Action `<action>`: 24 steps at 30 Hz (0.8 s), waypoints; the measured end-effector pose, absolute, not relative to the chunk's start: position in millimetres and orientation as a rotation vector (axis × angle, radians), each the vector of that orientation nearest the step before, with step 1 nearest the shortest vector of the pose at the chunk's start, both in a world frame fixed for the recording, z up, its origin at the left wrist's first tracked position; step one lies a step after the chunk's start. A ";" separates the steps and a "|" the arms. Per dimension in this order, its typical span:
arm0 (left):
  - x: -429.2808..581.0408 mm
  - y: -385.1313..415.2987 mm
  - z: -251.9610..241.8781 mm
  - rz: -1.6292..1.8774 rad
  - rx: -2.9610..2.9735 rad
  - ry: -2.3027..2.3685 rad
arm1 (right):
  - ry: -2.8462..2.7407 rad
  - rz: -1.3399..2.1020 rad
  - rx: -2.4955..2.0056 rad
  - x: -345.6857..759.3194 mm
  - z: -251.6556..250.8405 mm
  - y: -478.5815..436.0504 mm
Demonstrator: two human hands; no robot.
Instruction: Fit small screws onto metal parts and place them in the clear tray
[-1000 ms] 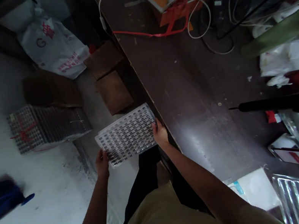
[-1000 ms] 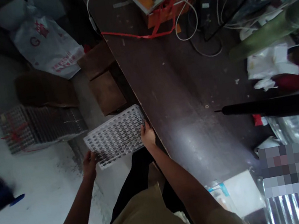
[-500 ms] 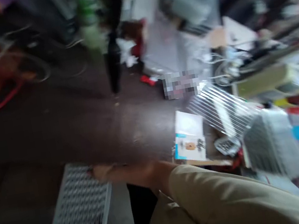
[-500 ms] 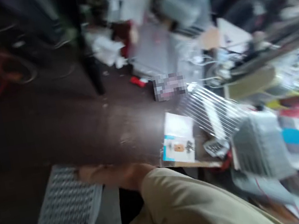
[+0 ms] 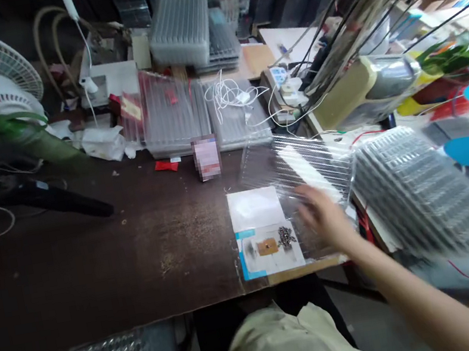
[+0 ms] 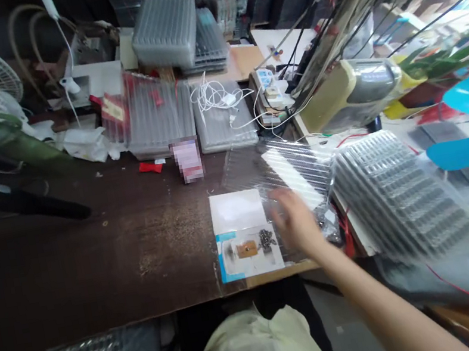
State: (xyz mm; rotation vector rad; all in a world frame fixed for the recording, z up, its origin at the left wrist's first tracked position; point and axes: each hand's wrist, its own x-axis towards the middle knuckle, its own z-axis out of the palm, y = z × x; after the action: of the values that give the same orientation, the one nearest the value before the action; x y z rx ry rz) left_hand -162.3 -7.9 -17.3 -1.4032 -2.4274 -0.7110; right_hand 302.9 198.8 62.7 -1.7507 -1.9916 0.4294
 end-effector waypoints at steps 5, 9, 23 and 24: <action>-44.5 160.3 -6.8 -1.241 -2.417 -2.308 | -1.554 -0.139 -2.277 423.1 23.8 221.3; 76.0 270.9 -42.5 -1.580 -2.895 -2.121 | -1.489 -0.169 -2.266 443.2 -9.0 217.6; -16.2 131.5 -42.2 -2.200 -1.796 -2.226 | -1.818 0.298 -1.373 335.2 -16.2 181.7; -45.4 105.9 -52.3 -2.104 -1.628 -2.318 | -1.932 0.402 -1.371 307.9 -24.5 187.7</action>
State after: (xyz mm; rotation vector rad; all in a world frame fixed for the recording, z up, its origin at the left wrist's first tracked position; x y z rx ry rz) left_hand -45.4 105.9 -52.3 -1.6277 -2.3184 -2.1043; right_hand 307.9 187.7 -24.5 -1.3710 -1.9324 0.4021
